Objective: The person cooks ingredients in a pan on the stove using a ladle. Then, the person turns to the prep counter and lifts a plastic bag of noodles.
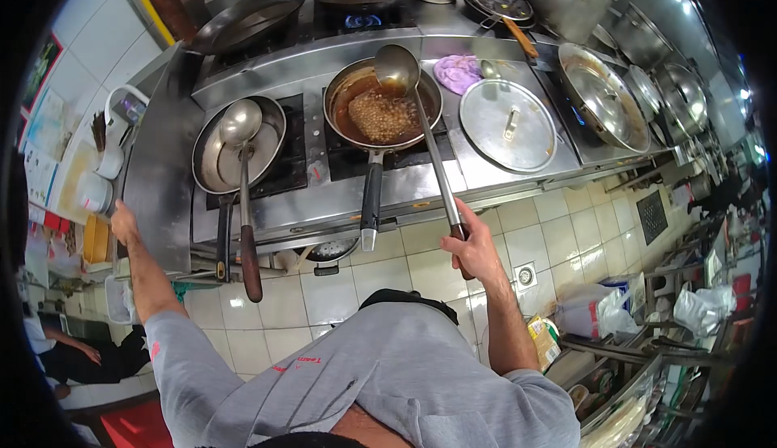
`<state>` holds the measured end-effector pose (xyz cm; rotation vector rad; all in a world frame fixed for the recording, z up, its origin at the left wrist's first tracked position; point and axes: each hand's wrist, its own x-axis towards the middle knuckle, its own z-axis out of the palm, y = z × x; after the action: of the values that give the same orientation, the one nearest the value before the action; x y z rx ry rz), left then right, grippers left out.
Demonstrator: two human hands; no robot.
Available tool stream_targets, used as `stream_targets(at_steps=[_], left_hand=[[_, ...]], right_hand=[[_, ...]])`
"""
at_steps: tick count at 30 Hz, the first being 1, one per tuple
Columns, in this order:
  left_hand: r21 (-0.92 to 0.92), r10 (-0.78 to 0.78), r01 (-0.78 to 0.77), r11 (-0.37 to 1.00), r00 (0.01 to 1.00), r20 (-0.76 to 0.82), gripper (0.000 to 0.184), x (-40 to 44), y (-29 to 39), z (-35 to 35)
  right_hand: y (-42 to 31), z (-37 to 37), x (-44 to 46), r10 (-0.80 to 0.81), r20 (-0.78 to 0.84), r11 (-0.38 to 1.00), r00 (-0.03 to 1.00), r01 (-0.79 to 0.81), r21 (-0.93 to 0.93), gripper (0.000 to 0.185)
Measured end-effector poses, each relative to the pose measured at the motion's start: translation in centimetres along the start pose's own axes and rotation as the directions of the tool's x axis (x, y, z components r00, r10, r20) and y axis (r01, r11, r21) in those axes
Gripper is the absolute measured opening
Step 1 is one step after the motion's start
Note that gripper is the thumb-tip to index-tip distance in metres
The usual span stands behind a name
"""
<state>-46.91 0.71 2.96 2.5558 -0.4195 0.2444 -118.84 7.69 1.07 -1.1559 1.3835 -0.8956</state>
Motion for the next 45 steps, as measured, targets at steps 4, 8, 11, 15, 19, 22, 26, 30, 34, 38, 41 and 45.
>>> stream_targets(at_steps=[4, 8, 11, 15, 19, 22, 26, 30, 34, 38, 41, 45], left_hand=[[-0.036, -0.024, 0.025, 0.999, 1.000, 0.012, 0.069, -1.8, 0.9, -1.2], [-0.033, -0.046, 0.047, 0.998, 0.999, 0.005, 0.068, -2.1, 1.1, -1.5], [-0.036, -0.022, 0.023, 0.999, 1.000, 0.013, 0.068, -2.2, 1.1, -1.6], [-0.043, -0.041, 0.041, 0.998, 0.999, 0.021, 0.068, -2.4, 1.5, -1.7], [-0.057, -0.072, 0.073, 0.996, 0.997, 0.025, 0.067, -3.1, 1.9, -2.2], [-0.031, -0.040, 0.041, 0.999, 0.999, 0.024, 0.067, -1.9, 1.1, -1.4], [-0.049, -0.058, 0.059, 0.997, 0.998, 0.027, 0.066, -2.7, 1.5, -2.0], [-0.056, -0.064, 0.066, 0.996, 0.998, 0.026, 0.065, -3.2, 1.8, -2.3], [-0.057, -0.046, 0.047, 0.997, 0.999, 0.010, 0.065, -3.0, 1.5, -2.0], [-0.052, -0.047, 0.047, 0.998, 0.999, -0.004, 0.065, -2.7, 1.3, -1.7], [-0.044, -0.061, 0.061, 0.997, 0.998, -0.002, 0.065, -2.9, 1.6, -1.9], [-0.051, -0.068, 0.068, 0.996, 0.998, -0.002, 0.066, -3.2, 1.7, -2.2]], right_hand=[[1.2, 0.0, -1.0, -0.014, -0.010, 0.986, 1.000, 0.012, -0.167, 0.075], [3.0, 0.3, -0.2, -0.108, -0.016, 0.892, 0.994, 0.090, -0.443, 0.074], [3.5, 0.7, 0.9, -0.071, -0.057, 0.934, 0.996, 0.046, -0.354, 0.073], [1.8, 0.7, 2.4, -0.037, -0.098, 0.910, 0.994, -0.007, -0.414, 0.073], [2.1, -0.1, 4.2, -0.059, -0.144, 0.859, 0.988, -0.024, -0.512, 0.070], [2.2, 0.1, 5.0, -0.077, -0.136, 0.867, 0.988, 0.000, -0.498, 0.069], [-0.1, 2.2, 4.9, 0.112, -0.028, 0.993, 0.993, -0.113, -0.038, 0.071], [-0.1, 1.9, 5.6, 0.158, 0.094, 0.885, 0.983, -0.183, 0.428, 0.058], [0.8, 1.6, 5.0, 0.143, 0.112, 0.808, 0.983, -0.181, 0.560, 0.057], [0.6, 1.4, 4.1, 0.078, 0.033, 0.849, 0.996, -0.084, 0.522, 0.063], [0.1, 0.9, 3.7, 0.023, 0.001, 0.887, 1.000, -0.021, 0.461, 0.068], [-0.3, 0.7, 3.1, -0.014, -0.033, 0.959, 0.999, 0.022, 0.283, 0.072]])
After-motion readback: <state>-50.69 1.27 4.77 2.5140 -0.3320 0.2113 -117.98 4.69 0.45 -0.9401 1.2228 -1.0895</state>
